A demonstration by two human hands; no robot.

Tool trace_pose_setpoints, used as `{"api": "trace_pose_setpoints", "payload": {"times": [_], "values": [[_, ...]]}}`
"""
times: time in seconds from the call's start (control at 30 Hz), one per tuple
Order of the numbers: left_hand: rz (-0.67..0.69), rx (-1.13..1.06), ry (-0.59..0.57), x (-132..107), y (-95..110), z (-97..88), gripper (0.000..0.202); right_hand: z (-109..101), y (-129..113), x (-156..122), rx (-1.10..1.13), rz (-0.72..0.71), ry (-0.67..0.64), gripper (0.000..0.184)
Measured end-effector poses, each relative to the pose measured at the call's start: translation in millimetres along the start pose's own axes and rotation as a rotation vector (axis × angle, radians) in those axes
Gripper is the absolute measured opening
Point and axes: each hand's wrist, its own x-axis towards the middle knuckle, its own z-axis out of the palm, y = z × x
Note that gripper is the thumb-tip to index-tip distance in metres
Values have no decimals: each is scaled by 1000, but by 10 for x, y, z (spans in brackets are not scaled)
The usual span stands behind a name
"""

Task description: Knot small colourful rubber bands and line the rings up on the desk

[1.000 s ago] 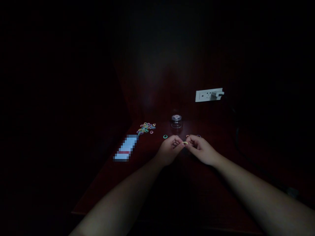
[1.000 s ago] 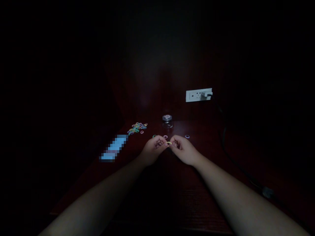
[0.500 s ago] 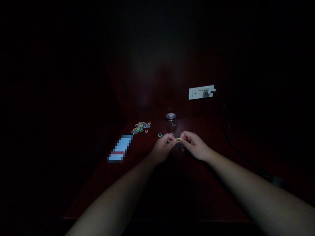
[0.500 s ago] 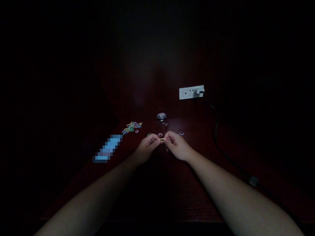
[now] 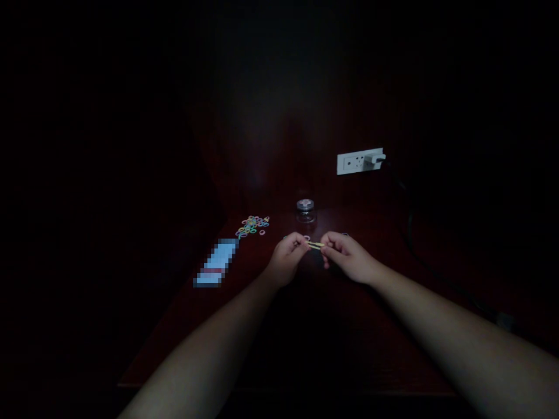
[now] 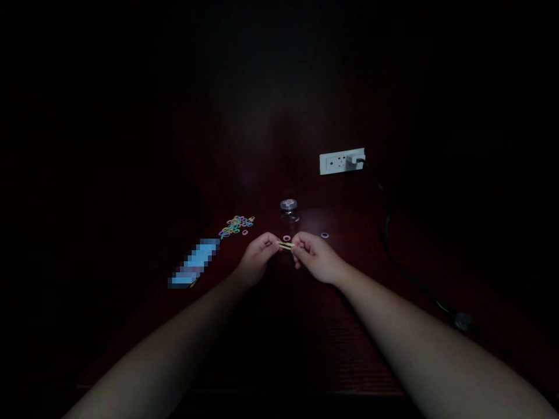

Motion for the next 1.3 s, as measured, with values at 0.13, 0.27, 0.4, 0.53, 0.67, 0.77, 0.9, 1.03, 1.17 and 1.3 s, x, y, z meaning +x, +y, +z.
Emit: {"api": "trace_pose_setpoints", "payload": {"times": [0.13,0.27,0.4,0.53,0.67,0.77,0.9,1.03,1.17,1.3], "values": [[-30,-24,-112,-30,74,43,20,10,24,3,47,-4,-30,27],[-6,-7,-101,-47,147,68,22,11,34,1,49,-7,-25,29],[-32,10,-87,-46,168,73,22,8,18,-9,14,-28,-13,28],[-23,41,-61,-43,150,76,23,-2,-7,-18,-39,-45,5,25],[-5,67,-40,-39,141,73,21,-12,-26,-28,-74,-59,36,23],[6,63,-23,-33,153,70,19,-21,-35,-34,-67,-58,35,20],[19,53,2,-26,160,68,19,-32,-44,-38,-54,-62,41,17],[47,89,5,-27,151,64,19,-30,-41,-34,-50,-69,47,16],[60,109,4,-29,148,64,18,-23,-42,-28,-8,-68,43,15],[77,150,-11,-34,155,64,17,-16,-52,-29,3,-44,13,18]]}}
